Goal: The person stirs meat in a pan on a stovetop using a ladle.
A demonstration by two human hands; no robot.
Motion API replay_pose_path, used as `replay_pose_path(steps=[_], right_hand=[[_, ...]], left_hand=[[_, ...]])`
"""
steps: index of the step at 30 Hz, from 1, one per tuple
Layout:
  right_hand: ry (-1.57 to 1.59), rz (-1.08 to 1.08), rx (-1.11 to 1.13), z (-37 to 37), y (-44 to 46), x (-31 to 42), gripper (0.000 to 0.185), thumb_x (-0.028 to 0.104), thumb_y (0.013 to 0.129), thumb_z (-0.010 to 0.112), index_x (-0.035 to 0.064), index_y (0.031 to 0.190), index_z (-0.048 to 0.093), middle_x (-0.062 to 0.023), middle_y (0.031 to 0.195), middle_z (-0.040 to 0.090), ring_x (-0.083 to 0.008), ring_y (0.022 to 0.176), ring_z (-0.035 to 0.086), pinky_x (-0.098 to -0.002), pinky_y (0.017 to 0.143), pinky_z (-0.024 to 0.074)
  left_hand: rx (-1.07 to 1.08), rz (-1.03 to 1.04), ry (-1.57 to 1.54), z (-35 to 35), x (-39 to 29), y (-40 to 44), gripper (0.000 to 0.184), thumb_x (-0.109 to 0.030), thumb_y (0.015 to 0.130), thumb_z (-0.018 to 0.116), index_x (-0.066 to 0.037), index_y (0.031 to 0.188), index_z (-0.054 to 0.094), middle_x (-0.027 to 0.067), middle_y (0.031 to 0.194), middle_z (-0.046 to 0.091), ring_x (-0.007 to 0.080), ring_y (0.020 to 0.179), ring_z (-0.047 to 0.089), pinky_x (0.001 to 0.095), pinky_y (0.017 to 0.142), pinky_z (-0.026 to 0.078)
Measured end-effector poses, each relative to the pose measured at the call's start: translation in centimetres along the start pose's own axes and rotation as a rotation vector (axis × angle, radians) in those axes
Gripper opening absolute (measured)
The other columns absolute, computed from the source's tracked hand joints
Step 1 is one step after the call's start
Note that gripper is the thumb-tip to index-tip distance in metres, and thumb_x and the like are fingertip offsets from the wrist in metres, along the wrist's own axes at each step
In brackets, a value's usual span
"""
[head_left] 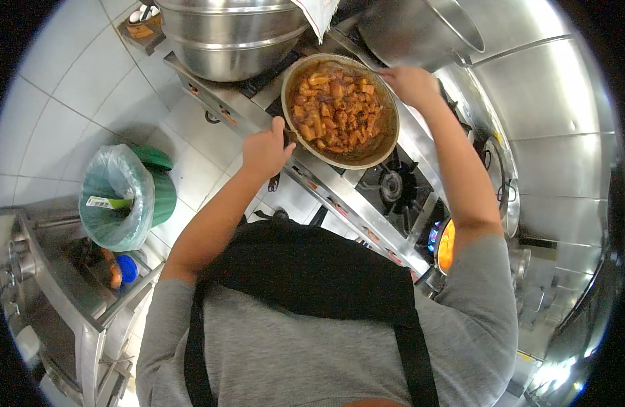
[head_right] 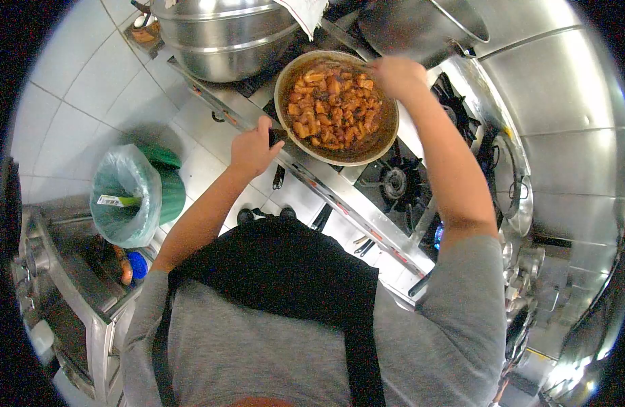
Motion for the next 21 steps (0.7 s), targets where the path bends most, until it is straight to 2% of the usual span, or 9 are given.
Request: replay_pose_path(steps=[3, 6, 7, 10, 13, 16, 19, 20, 21], right_hand=[[-0.135, 0.093, 0.167, 4.0, 3.0, 1.5, 0.028, 0.024, 0.083, 0.053, 0.006, 0.098, 0.069, -0.014, 0.095, 0.068, -0.0287, 0.089, 0.066, -0.0421, 0.076, 0.0529], [-0.188, 0.019, 0.17, 6.0, 0.1, 1.9, 0.026, 0.021, 0.08, 0.055, 0.0066, 0.096, 0.07, -0.0138, 0.096, 0.068, -0.0277, 0.09, 0.067, -0.0409, 0.076, 0.0533], [-0.193, 0.055, 0.238, 4.5, -1.2, 1.9, 0.022, 0.016, 0.08, 0.055, 0.0077, 0.094, 0.07, -0.0137, 0.096, 0.068, -0.0278, 0.09, 0.067, -0.0399, 0.076, 0.0537], [-0.172, 0.102, 0.163, 2.5, -3.2, 2.2, 0.022, 0.012, 0.081, 0.053, 0.0119, 0.094, 0.071, -0.0122, 0.095, 0.068, -0.0282, 0.089, 0.067, -0.0398, 0.075, 0.0539], [-0.082, -0.053, 0.105, 0.5, -6.3, 7.0, 0.023, 0.01, 0.082, 0.052, 0.0119, 0.094, 0.071, -0.0117, 0.094, 0.067, -0.0282, 0.087, 0.066, -0.0397, 0.073, 0.0541], [-0.134, -0.153, 0.11, 4.5, -6.4, 10.2, 0.022, 0.01, 0.082, 0.051, 0.0052, 0.093, 0.07, -0.0138, 0.094, 0.067, -0.0275, 0.087, 0.066, -0.0396, 0.073, 0.0544], [-0.092, 0.001, 0.206, 8.3, -4.6, 6.6, 0.022, 0.012, 0.082, 0.051, 0.0042, 0.092, 0.07, -0.015, 0.094, 0.067, -0.0273, 0.09, 0.066, -0.0396, 0.074, 0.0542], [-0.161, 0.039, 0.302, 8.2, -4.5, 4.8, 0.022, 0.013, 0.081, 0.053, 0.0068, 0.096, 0.069, -0.0138, 0.095, 0.068, -0.0276, 0.091, 0.066, -0.0395, 0.074, 0.0541], [-0.115, 0.062, 0.266, 7.0, -5.1, 3.7, 0.024, 0.014, 0.081, 0.054, 0.0114, 0.1, 0.068, -0.013, 0.095, 0.068, -0.028, 0.091, 0.066, -0.0397, 0.074, 0.0542]], left_hand=[[-0.014, 0.002, -0.006, 0.1, 0.0, 0.0, 0.045, -0.031, 0.08, 0.066, -0.008, 0.103, 0.036, 0.0148, 0.075, 0.063, 0.035, 0.067, 0.063, 0.045, 0.058, 0.047], [-0.028, 0.006, 0.019, 0.1, 0.2, 0.2, 0.044, -0.032, 0.08, 0.065, -0.007, 0.102, 0.036, 0.0143, 0.074, 0.063, 0.034, 0.066, 0.063, 0.0439, 0.057, 0.047], [-0.031, 0.009, 0.032, 0.3, 0.2, 0.2, 0.044, -0.034, 0.08, 0.065, -0.007, 0.101, 0.036, 0.0139, 0.073, 0.062, 0.0329, 0.065, 0.062, 0.0428, 0.057, 0.048], [-0.029, 0.02, 0.01, 0.6, 0.3, 0.1, 0.045, -0.033, 0.081, 0.064, -0.007, 0.103, 0.036, 0.0149, 0.075, 0.063, 0.034, 0.065, 0.063, 0.044, 0.057, 0.047], [-0.008, 0.033, 0.006, 0.2, 0.3, 0.2, 0.044, -0.033, 0.081, 0.064, -0.008, 0.105, 0.036, 0.0159, 0.076, 0.063, 0.0351, 0.066, 0.063, 0.0454, 0.057, 0.047], [-0.013, 0.039, -0.006, 0.1, 0.3, 0.2, 0.045, -0.034, 0.082, 0.063, -0.008, 0.106, 0.036, 0.0161, 0.075, 0.063, 0.0352, 0.066, 0.063, 0.0457, 0.056, 0.047], [-0.014, 0.047, -0.005, 0.1, 0.3, -0.1, 0.046, -0.035, 0.082, 0.063, -0.009, 0.107, 0.035, 0.0162, 0.075, 0.063, 0.0356, 0.066, 0.063, 0.046, 0.057, 0.047], [-0.014, 0.048, -0.002, 0.1, 0.3, -0.1, 0.047, -0.035, 0.082, 0.063, -0.009, 0.107, 0.034, 0.0162, 0.075, 0.063, 0.0358, 0.065, 0.062, 0.0461, 0.057, 0.047], [-0.024, 0.047, -0.003, 0.2, 0.3, -0.1, 0.047, -0.035, 0.081, 0.063, -0.009, 0.107, 0.035, 0.0161, 0.074, 0.063, 0.0358, 0.065, 0.062, 0.0462, 0.057, 0.047]])
Point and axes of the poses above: each hand's wrist, its own y-axis towards the middle knuckle, its own z-axis out of the palm, x = y × z, the point moved 4 cm from there along y, towards the middle knuckle
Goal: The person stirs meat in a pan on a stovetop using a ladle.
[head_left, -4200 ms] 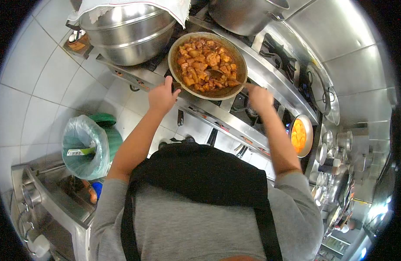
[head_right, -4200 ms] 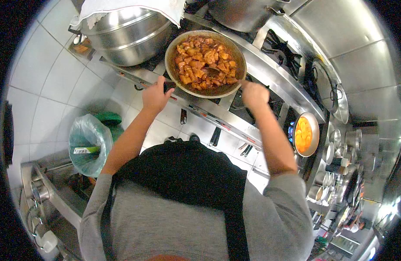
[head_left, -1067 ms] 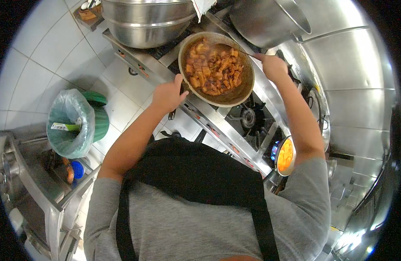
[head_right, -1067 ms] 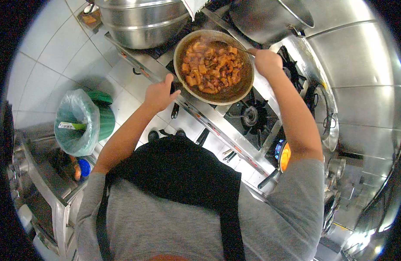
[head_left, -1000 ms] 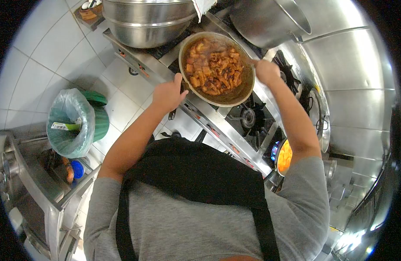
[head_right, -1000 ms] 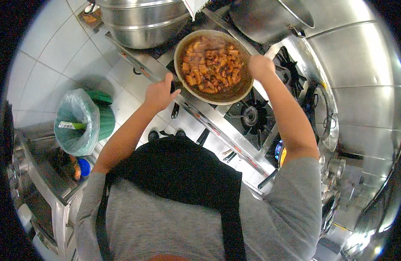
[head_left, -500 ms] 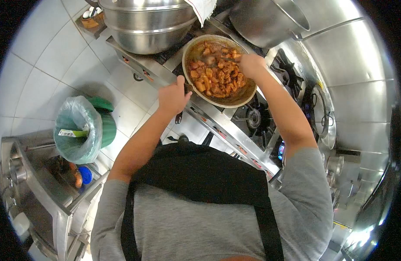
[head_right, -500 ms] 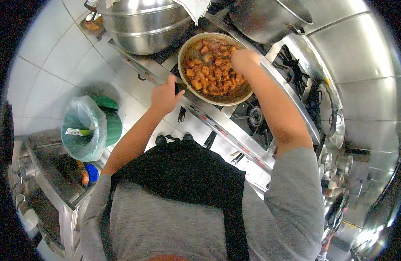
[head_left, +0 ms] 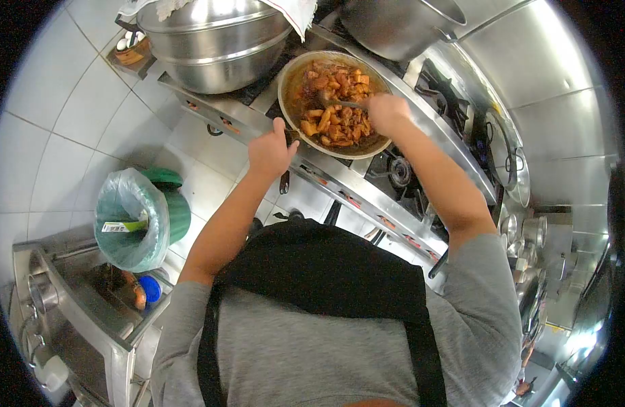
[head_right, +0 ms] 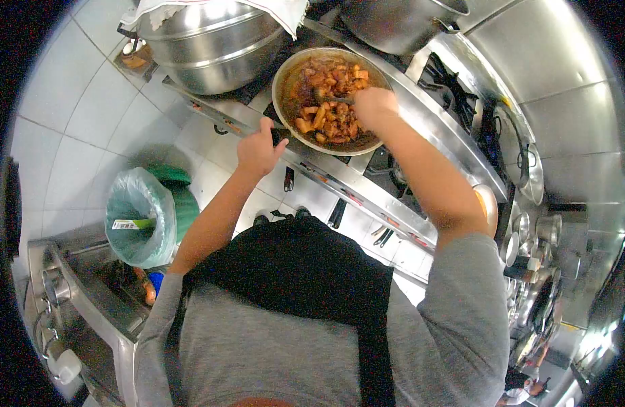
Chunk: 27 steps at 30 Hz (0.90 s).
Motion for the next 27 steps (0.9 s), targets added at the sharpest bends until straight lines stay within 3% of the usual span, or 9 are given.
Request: replay_pose_path(steps=[4, 7, 9, 14, 17, 19, 21, 27], right_hand=[[0.175, 0.055, -0.095, -2.2, -4.2, -1.5, 0.037, 0.013, 0.08, 0.054, 0.0271, 0.113, 0.063, -0.0118, 0.097, 0.067, -0.0289, 0.089, 0.066, -0.0407, 0.073, 0.0543], [0.345, -0.032, -0.051, -1.1, -6.0, 1.0, 0.044, 0.01, 0.08, 0.052, 0.0303, 0.119, 0.06, -0.0129, 0.099, 0.066, -0.029, 0.089, 0.065, -0.041, 0.073, 0.0542], [0.31, -0.089, -0.075, 0.4, -6.9, 2.7, 0.047, 0.009, 0.081, 0.049, 0.0305, 0.122, 0.057, -0.0133, 0.1, 0.065, -0.0291, 0.088, 0.066, -0.0408, 0.072, 0.0543], [0.01, -0.116, -0.005, 5.9, -6.0, 2.9, 0.04, 0.013, 0.086, 0.047, 0.0174, 0.125, 0.054, -0.0116, 0.104, 0.062, -0.0276, 0.087, 0.066, -0.0401, 0.069, 0.0545], [0.027, -0.015, -0.044, 7.9, -1.7, 0.4, 0.04, 0.013, 0.087, 0.046, 0.0205, 0.125, 0.055, -0.0119, 0.103, 0.063, -0.0278, 0.089, 0.066, -0.0396, 0.07, 0.0548], [0.059, 0.028, -0.08, 6.0, -1.6, -1.2, 0.04, 0.012, 0.087, 0.046, 0.025, 0.123, 0.056, -0.011, 0.103, 0.065, -0.0271, 0.091, 0.066, -0.0397, 0.072, 0.055], [0.166, 0.081, -0.131, 4.3, -2.7, -3.5, 0.04, 0.016, 0.082, 0.055, 0.0312, 0.119, 0.06, -0.0103, 0.101, 0.067, -0.0258, 0.089, 0.066, -0.0401, 0.075, 0.0542], [0.605, 0.113, -0.103, 5.1, -6.9, -10.8, 0.032, 0.019, 0.079, 0.062, 0.0238, 0.11, 0.067, -0.0156, 0.095, 0.067, -0.0297, 0.086, 0.065, -0.0381, 0.078, 0.0499]], left_hand=[[0.017, -0.037, -0.008, 0.7, 0.1, 0.2, 0.046, -0.035, 0.081, 0.064, -0.01, 0.107, 0.035, 0.0158, 0.074, 0.063, 0.0357, 0.066, 0.062, 0.0461, 0.057, 0.047], [0.021, -0.014, 0.02, 0.6, 0.1, 0.2, 0.047, -0.036, 0.08, 0.065, -0.007, 0.103, 0.036, 0.0145, 0.071, 0.062, 0.0338, 0.064, 0.062, 0.044, 0.055, 0.047], [0.009, 0.008, 0.02, 0.3, 0.0, 0.3, 0.047, -0.036, 0.08, 0.065, -0.006, 0.102, 0.035, 0.0142, 0.069, 0.062, 0.033, 0.063, 0.062, 0.0431, 0.055, 0.047], [0.013, -0.011, -0.018, 0.5, 0.0, 0.2, 0.047, -0.036, 0.08, 0.065, -0.007, 0.102, 0.035, 0.0151, 0.069, 0.063, 0.0338, 0.064, 0.063, 0.0433, 0.056, 0.047], [0.0, -0.016, -0.026, 0.4, -0.1, -0.1, 0.047, -0.036, 0.08, 0.064, -0.008, 0.104, 0.036, 0.0151, 0.069, 0.063, 0.034, 0.064, 0.063, 0.0431, 0.056, 0.047], [0.031, -0.048, -0.014, 0.3, 0.0, 0.0, 0.049, -0.036, 0.08, 0.065, -0.008, 0.108, 0.035, 0.0162, 0.073, 0.064, 0.0359, 0.066, 0.063, 0.0449, 0.058, 0.047], [0.064, -0.064, -0.007, 0.1, -0.2, 0.1, 0.051, -0.036, 0.081, 0.065, -0.009, 0.111, 0.035, 0.0169, 0.075, 0.064, 0.0368, 0.068, 0.063, 0.0459, 0.06, 0.048], [0.087, -0.08, 0.011, -0.2, -0.5, 0.1, 0.05, -0.037, 0.08, 0.065, -0.009, 0.11, 0.036, 0.0176, 0.077, 0.065, 0.0365, 0.07, 0.064, 0.0457, 0.06, 0.048]])
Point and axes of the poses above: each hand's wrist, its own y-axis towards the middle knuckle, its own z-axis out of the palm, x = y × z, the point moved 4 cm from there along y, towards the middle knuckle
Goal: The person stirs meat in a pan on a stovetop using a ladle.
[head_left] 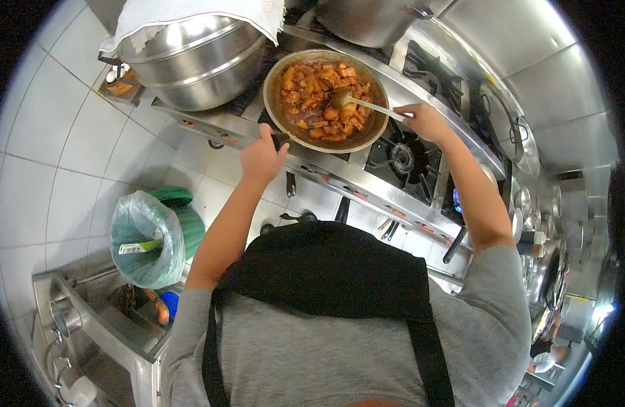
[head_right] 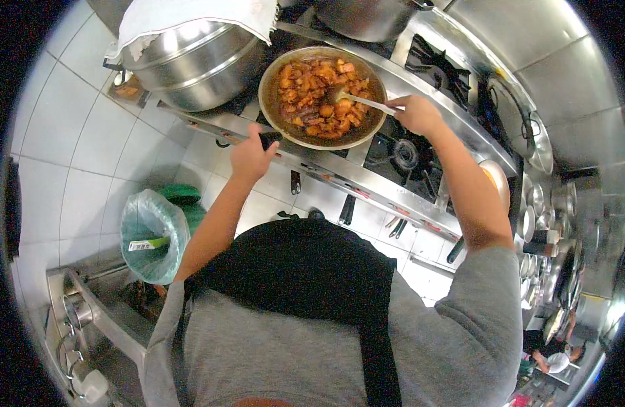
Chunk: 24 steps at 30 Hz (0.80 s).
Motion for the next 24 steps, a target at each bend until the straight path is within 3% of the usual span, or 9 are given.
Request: replay_pose_path(steps=[2, 5, 10, 11, 12, 15, 19, 24], right_hand=[[0.139, -0.014, 0.053, -0.3, -1.3, -1.6, 0.03, 0.021, 0.08, 0.062, 0.0208, 0.11, 0.067, -0.0164, 0.095, 0.067, -0.0292, 0.084, 0.065, -0.0366, 0.077, 0.0488], [0.106, 0.057, 0.073, -1.6, -4.7, -2.4, 0.031, 0.021, 0.081, 0.062, 0.0178, 0.112, 0.066, -0.0157, 0.093, 0.067, -0.0279, 0.081, 0.065, -0.0362, 0.076, 0.0482], [0.091, 0.056, 0.152, 0.7, -7.1, -3.8, 0.034, 0.024, 0.079, 0.066, 0.0165, 0.113, 0.065, -0.0154, 0.096, 0.067, -0.0278, 0.084, 0.065, -0.0371, 0.077, 0.0482], [0.116, 0.13, 0.163, 2.0, -6.7, -3.3, 0.036, 0.025, 0.078, 0.067, 0.017, 0.113, 0.065, -0.015, 0.098, 0.067, -0.0281, 0.087, 0.065, -0.0368, 0.079, 0.0484], [0.191, 0.056, 0.11, 5.1, -5.2, -4.5, 0.036, 0.025, 0.078, 0.067, 0.0198, 0.114, 0.064, -0.0146, 0.1, 0.066, -0.0294, 0.09, 0.064, -0.0378, 0.08, 0.049], [-0.024, 0.154, 0.074, 7.8, -3.4, -0.8, 0.036, 0.026, 0.084, 0.059, 0.0282, 0.12, 0.058, -0.0135, 0.103, 0.065, -0.0314, 0.095, 0.063, -0.0417, 0.082, 0.0497], [-0.189, 0.144, 0.116, 1.8, -4.3, 1.3, 0.034, 0.031, 0.09, 0.049, 0.0333, 0.123, 0.056, -0.0132, 0.102, 0.066, -0.0306, 0.093, 0.064, -0.0426, 0.079, 0.0508], [-0.495, 0.119, -0.058, -4.0, 1.5, -2.1, 0.033, 0.014, 0.086, 0.047, 0.0248, 0.112, 0.064, -0.0137, 0.098, 0.067, -0.0302, 0.089, 0.066, -0.0427, 0.075, 0.0531]], left_hand=[[-0.007, 0.007, -0.024, -0.4, -0.2, -0.1, 0.05, -0.037, 0.08, 0.065, -0.009, 0.11, 0.037, 0.0178, 0.077, 0.065, 0.0367, 0.071, 0.064, 0.0455, 0.061, 0.048], [-0.059, 0.027, -0.023, -0.8, -0.3, -0.3, 0.047, -0.035, 0.079, 0.065, -0.01, 0.105, 0.036, 0.0147, 0.077, 0.065, 0.0352, 0.07, 0.063, 0.0451, 0.06, 0.048], [-0.136, 0.089, -0.001, -1.1, 2.6, 1.7, 0.048, -0.034, 0.078, 0.067, -0.009, 0.106, 0.037, 0.0169, 0.084, 0.064, 0.0357, 0.076, 0.063, 0.0444, 0.064, 0.048], [-0.141, 0.112, -0.013, -1.7, 2.8, 2.1, 0.048, -0.033, 0.078, 0.067, -0.009, 0.107, 0.037, 0.0173, 0.085, 0.064, 0.0358, 0.077, 0.062, 0.0442, 0.064, 0.047], [-0.11, 0.129, -0.007, -2.0, 3.0, 2.4, 0.047, -0.033, 0.079, 0.067, -0.009, 0.107, 0.038, 0.0171, 0.085, 0.063, 0.0359, 0.077, 0.062, 0.0443, 0.064, 0.047], [-0.055, 0.166, 0.011, -2.2, 3.3, 2.7, 0.046, -0.032, 0.079, 0.066, -0.008, 0.107, 0.039, 0.0165, 0.085, 0.063, 0.0362, 0.077, 0.062, 0.0446, 0.065, 0.047], [-0.08, 0.172, -0.028, -2.7, 3.7, 2.3, 0.044, -0.03, 0.08, 0.067, -0.008, 0.107, 0.041, 0.0167, 0.087, 0.063, 0.0368, 0.079, 0.061, 0.0449, 0.067, 0.047], [-0.13, 0.165, -0.083, -2.7, 3.7, 1.4, 0.044, -0.03, 0.08, 0.068, -0.009, 0.11, 0.043, 0.0195, 0.094, 0.06, 0.0387, 0.083, 0.06, 0.0463, 0.071, 0.047]])
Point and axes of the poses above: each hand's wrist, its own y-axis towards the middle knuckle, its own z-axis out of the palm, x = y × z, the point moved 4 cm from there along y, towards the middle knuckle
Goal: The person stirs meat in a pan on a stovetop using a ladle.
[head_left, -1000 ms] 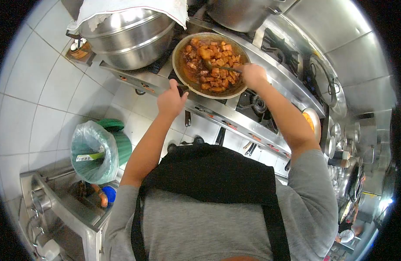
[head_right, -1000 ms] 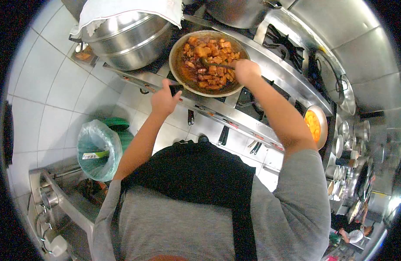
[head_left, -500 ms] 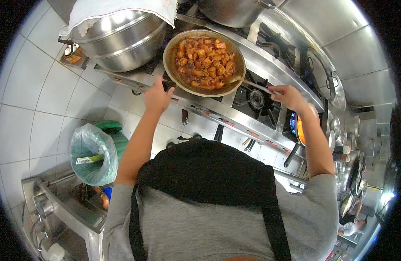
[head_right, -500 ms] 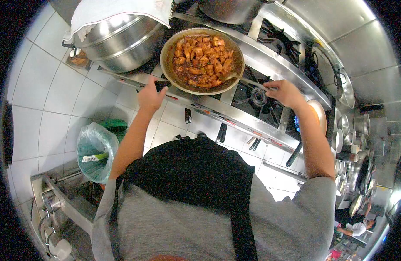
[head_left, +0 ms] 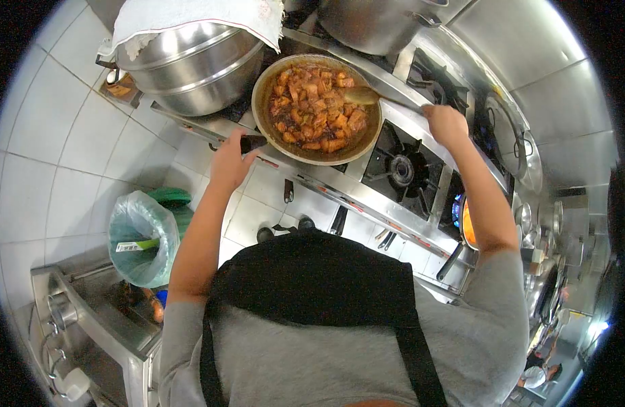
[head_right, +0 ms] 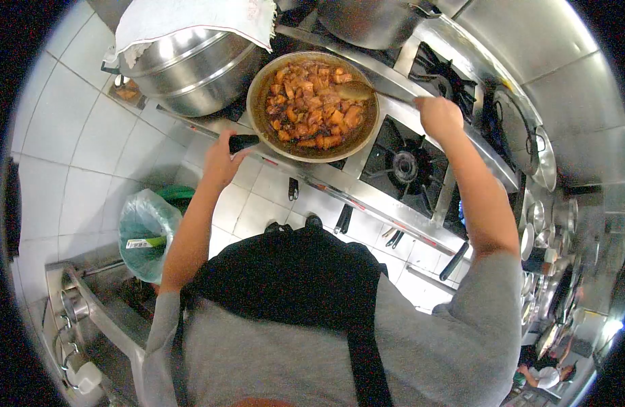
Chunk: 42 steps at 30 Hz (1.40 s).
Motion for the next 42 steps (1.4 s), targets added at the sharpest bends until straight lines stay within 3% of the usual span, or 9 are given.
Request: replay_pose_path(steps=[7, 9, 11, 14, 17, 20, 26, 34, 42], right_hand=[[-0.163, -0.105, 0.091, 3.3, 12.8, 1.6, 0.022, 0.016, 0.084, 0.052, 0.0151, 0.097, 0.07, -0.0163, 0.098, 0.066, -0.0309, 0.087, 0.066, -0.0425, 0.072, 0.0532], [0.104, -0.509, 0.176, 8.9, 16.7, 1.7, 0.022, 0.014, 0.083, 0.056, 0.0083, 0.101, 0.068, -0.0184, 0.092, 0.067, -0.0349, 0.076, 0.066, -0.0407, 0.065, 0.0535], [0.393, -0.37, 0.279, 14.3, 17.3, 2.9, 0.034, 0.027, 0.085, 0.061, 0.0109, 0.114, 0.064, -0.0135, 0.07, 0.065, -0.0216, 0.058, 0.06, -0.0332, 0.057, 0.0485], [0.61, -0.335, 0.361, 13.5, 14.1, 6.0, 0.03, 0.028, 0.086, 0.058, 0.015, 0.112, 0.064, -0.0165, 0.097, 0.066, -0.0307, 0.089, 0.064, -0.0394, 0.081, 0.0482], [0.386, -0.624, -0.034, 11.7, 14.1, 4.1, 0.03, 0.026, 0.087, 0.057, 0.0183, 0.115, 0.063, -0.0136, 0.084, 0.068, -0.029, 0.072, 0.064, -0.04, 0.066, 0.0493], [0.099, -0.38, 0.053, 3.0, 11.0, 3.5, 0.027, 0.031, 0.087, 0.053, 0.0235, 0.111, 0.065, -0.0128, 0.097, 0.067, -0.0316, 0.09, 0.063, -0.0433, 0.08, 0.0498], [-0.042, -0.294, -0.062, 0.7, 15.6, -1.2, 0.027, 0.03, 0.088, 0.05, 0.0248, 0.11, 0.064, -0.011, 0.098, 0.067, -0.0303, 0.092, 0.064, -0.043, 0.079, 0.0505], [0.231, -0.525, 0.04, 14.3, 26.0, 3.3, 0.031, 0.03, 0.084, 0.058, 0.0186, 0.113, 0.063, -0.012, 0.105, 0.066, -0.0335, 0.096, 0.062, -0.0409, 0.083, 0.0492], [0.022, -0.61, -0.093, 1.2, 15.8, 3.9, 0.026, 0.031, 0.085, 0.056, 0.028, 0.11, 0.065, -0.0139, 0.09, 0.066, -0.0338, 0.084, 0.063, -0.0457, 0.074, 0.0495]], left_hand=[[-0.001, -0.069, 0.044, -0.1, -0.4, -0.1, 0.044, -0.024, 0.079, 0.069, -0.008, 0.11, 0.043, 0.0195, 0.09, 0.061, 0.0403, 0.082, 0.06, 0.0451, 0.069, 0.047], [-0.037, -0.048, 0.008, -0.3, -0.6, 0.1, 0.043, -0.023, 0.079, 0.069, -0.008, 0.11, 0.043, 0.0195, 0.09, 0.061, 0.04, 0.083, 0.06, 0.0449, 0.069, 0.047], [-0.084, -0.031, -0.015, -0.3, -0.7, 0.1, 0.043, -0.022, 0.079, 0.069, -0.008, 0.109, 0.043, 0.0197, 0.09, 0.061, 0.0395, 0.083, 0.06, 0.0448, 0.068, 0.047], [-0.089, -0.07, -0.011, -0.6, -1.3, 0.0, 0.043, -0.02, 0.078, 0.07, -0.007, 0.109, 0.043, 0.02, 0.091, 0.061, 0.0388, 0.083, 0.061, 0.0443, 0.069, 0.047], [-0.091, -0.09, -0.018, -0.4, -1.1, 0.1, 0.044, -0.019, 0.078, 0.07, -0.007, 0.11, 0.043, 0.0204, 0.092, 0.062, 0.0382, 0.083, 0.061, 0.0439, 0.069, 0.048], [-0.095, -0.096, -0.013, -0.1, -0.6, 0.1, 0.044, -0.017, 0.078, 0.071, -0.006, 0.11, 0.043, 0.0205, 0.094, 0.062, 0.0378, 0.084, 0.062, 0.0428, 0.07, 0.049], [-0.067, -0.207, -0.045, -0.2, -0.2, 0.3, 0.044, -0.019, 0.075, 0.071, -0.009, 0.109, 0.045, 0.0182, 0.097, 0.061, 0.0388, 0.088, 0.059, 0.0449, 0.073, 0.048], [-0.073, -0.187, -0.02, -0.7, -0.8, 0.5, 0.044, -0.016, 0.077, 0.071, -0.007, 0.11, 0.044, 0.0184, 0.102, 0.061, 0.0374, 0.089, 0.061, 0.0425, 0.073, 0.049], [-0.118, -0.17, -0.036, -0.6, -0.9, 0.3, 0.042, -0.017, 0.075, 0.071, -0.008, 0.106, 0.043, 0.0181, 0.094, 0.061, 0.0391, 0.087, 0.059, 0.0453, 0.072, 0.047]])
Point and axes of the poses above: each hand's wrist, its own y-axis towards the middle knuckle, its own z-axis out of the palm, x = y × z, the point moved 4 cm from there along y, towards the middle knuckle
